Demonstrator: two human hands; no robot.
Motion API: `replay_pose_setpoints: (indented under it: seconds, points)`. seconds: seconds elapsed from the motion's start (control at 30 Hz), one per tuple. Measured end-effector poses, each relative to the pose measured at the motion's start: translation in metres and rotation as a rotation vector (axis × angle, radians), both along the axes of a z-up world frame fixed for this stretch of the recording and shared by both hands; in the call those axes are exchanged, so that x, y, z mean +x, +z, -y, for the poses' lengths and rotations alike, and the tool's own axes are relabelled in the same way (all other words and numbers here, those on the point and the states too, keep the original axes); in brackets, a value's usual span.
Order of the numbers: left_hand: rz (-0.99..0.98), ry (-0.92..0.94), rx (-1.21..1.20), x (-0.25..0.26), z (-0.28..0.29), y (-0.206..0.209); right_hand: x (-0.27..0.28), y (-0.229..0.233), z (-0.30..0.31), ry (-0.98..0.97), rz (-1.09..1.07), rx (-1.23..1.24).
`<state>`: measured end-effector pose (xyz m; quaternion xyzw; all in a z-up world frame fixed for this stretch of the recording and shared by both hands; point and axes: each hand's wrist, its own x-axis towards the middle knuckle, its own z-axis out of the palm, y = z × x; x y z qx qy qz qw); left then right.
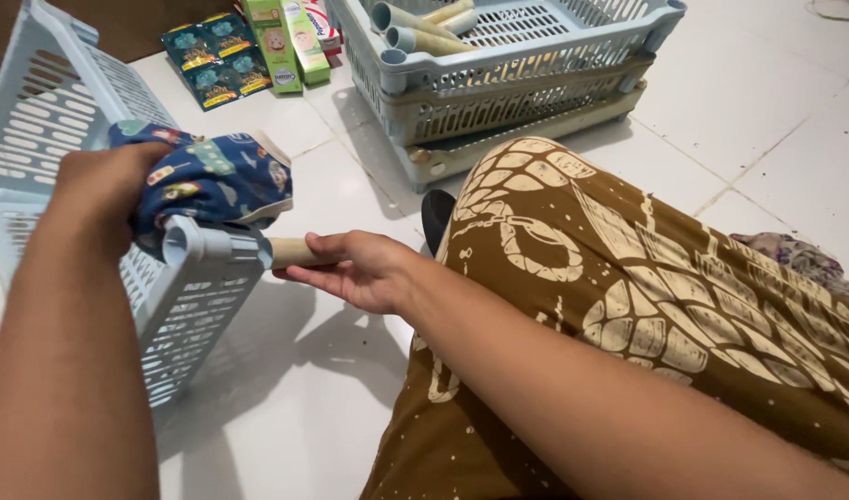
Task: The person wipes a light-blue plastic basket with a cloth, then inserts cylindrical wooden dowels into the basket's corner sockets. The person repeats this process for multiple baskets, wiping each dowel before insertion and stacking the assembled baskets.
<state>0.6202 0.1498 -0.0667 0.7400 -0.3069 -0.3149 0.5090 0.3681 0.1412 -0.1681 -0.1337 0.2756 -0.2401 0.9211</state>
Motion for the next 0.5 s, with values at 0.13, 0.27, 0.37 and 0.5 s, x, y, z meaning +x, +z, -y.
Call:
replay_pose_setpoints:
  seconds: [0.13,0.27,0.37,0.5]
  points:
    - [-0.003,0.052,0.006,-0.015,0.005,-0.006,0.001,-0.005,0.002,0.006,0.017,0.022]
    - [0.024,0.067,0.014,-0.022,0.009,-0.01,0.0,-0.002,-0.002,0.028,-0.003,0.016]
    - [0.009,0.087,0.005,-0.024,0.011,-0.014,0.002,0.001,-0.007,0.03,-0.105,-0.029]
    - [-0.021,0.077,-0.029,-0.028,0.012,-0.019,0.001,-0.002,-0.009,0.016,-0.34,-0.005]
